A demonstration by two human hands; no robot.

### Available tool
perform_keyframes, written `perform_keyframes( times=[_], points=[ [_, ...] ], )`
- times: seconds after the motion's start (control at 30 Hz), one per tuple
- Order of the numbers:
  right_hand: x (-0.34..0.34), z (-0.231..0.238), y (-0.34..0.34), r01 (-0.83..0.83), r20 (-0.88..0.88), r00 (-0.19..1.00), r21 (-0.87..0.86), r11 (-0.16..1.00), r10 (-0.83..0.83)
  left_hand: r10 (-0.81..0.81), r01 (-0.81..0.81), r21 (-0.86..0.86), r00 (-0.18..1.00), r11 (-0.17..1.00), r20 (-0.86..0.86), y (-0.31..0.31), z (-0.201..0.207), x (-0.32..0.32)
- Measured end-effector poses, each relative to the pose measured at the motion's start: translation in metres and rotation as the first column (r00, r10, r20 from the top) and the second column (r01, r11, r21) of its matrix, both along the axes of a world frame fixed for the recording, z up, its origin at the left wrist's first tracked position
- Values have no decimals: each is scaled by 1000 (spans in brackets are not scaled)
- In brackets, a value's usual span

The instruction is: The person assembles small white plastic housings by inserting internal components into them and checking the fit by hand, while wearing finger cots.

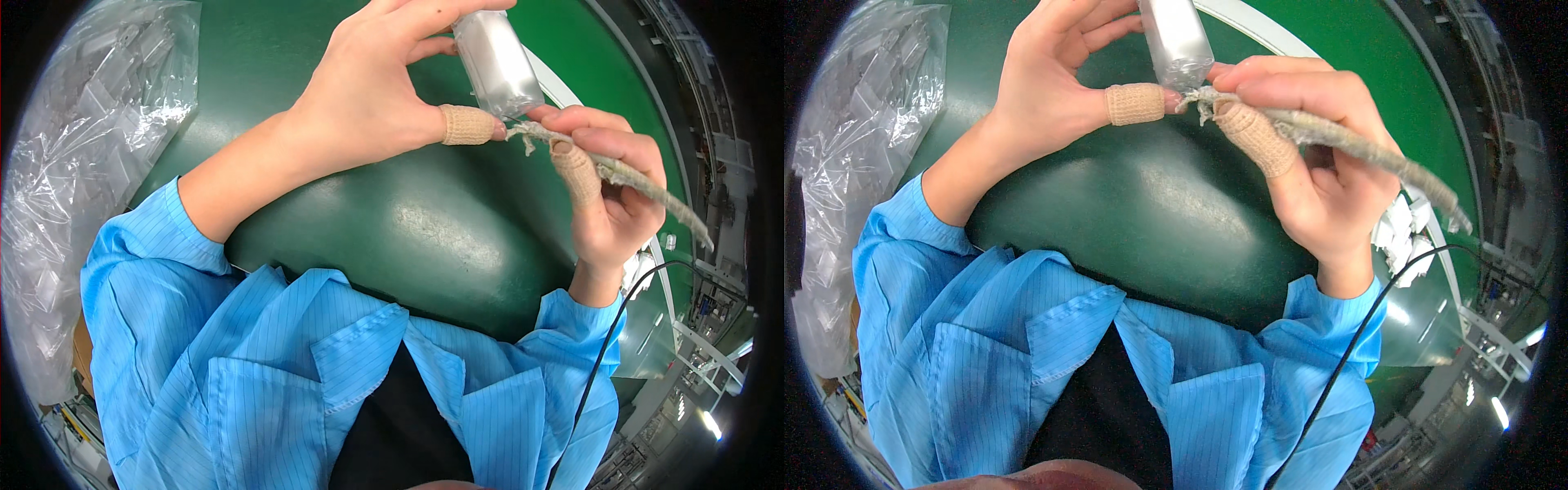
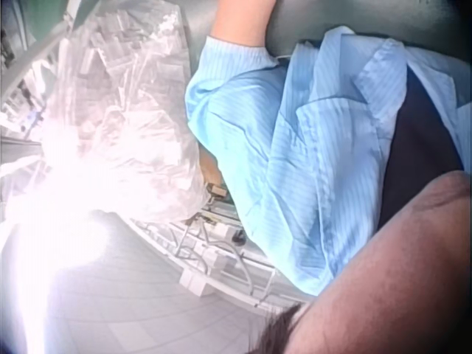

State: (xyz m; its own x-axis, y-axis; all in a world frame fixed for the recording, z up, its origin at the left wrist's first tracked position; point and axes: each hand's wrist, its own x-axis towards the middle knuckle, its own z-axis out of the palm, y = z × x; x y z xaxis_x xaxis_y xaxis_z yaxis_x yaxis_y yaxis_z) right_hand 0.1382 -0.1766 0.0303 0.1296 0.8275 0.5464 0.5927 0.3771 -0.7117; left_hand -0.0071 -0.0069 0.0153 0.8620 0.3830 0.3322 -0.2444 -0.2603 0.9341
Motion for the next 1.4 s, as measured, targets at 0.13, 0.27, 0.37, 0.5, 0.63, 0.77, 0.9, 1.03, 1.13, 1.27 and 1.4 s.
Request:
perform_keyframes(
  times=[0.13, 0.27, 0.37, 0.5, 0.63, 0.77, 0.9, 1.03, 1.13, 1.27, 1.4],
  points=[
    [-3, -4, 3, 27, -15, 1000, 102, 994, -26, -186, -82, 412, 800, 908, 571, 13, -26, 20],
    [-3, -2, 1, 29, 54, 998, 97, 995, -35, 45, -40, 132, 998, 990, -35, -2, 1, -1],
    [-5, 3, -1, 16, 197, 980, 13, 1000, -19, -51, -46, 300, 950, 953, 309, 13, -26, 20],
    [-5, -2, -3, 0, 292, 956, 71, 997, -21, -222, -69, 436, 782, 897, 582, 18, -38, 31],
    [-7, -6, -8, -26, 323, 946, 91, 996, -5, -275, 10, 408, 754, 913, 596, 20, -39, 33],
    [-8, -18, -6, -38, 220, 975, 245, 969, -17, -336, 93, 401, 730, 912, 595, 21, -41, 34],
    [-8, -21, -5, -56, 182, 983, 288, 956, 3, -119, 136, -413, 991, 901, 66, -6, -6, 2],
    [-10, -14, -5, -49, 210, 978, 275, 960, -11, -141, 149, -452, 989, 879, 50, -3, -6, 1],
    [-12, -9, -6, -38, 201, 980, 162, 986, 5, -272, 278, -527, 958, 803, 91, 3, -23, 8],
    [-3, 2, -12, -31, -27, 999, 216, 976, 38, -63, 95, -124, 970, 988, 235, 3, -24, 14],
    [13, 38, -27, 239, -397, 869, -189, 953, -296, -89, 79, 47, 957, 996, 278, 12, -26, 13]
  ],
)
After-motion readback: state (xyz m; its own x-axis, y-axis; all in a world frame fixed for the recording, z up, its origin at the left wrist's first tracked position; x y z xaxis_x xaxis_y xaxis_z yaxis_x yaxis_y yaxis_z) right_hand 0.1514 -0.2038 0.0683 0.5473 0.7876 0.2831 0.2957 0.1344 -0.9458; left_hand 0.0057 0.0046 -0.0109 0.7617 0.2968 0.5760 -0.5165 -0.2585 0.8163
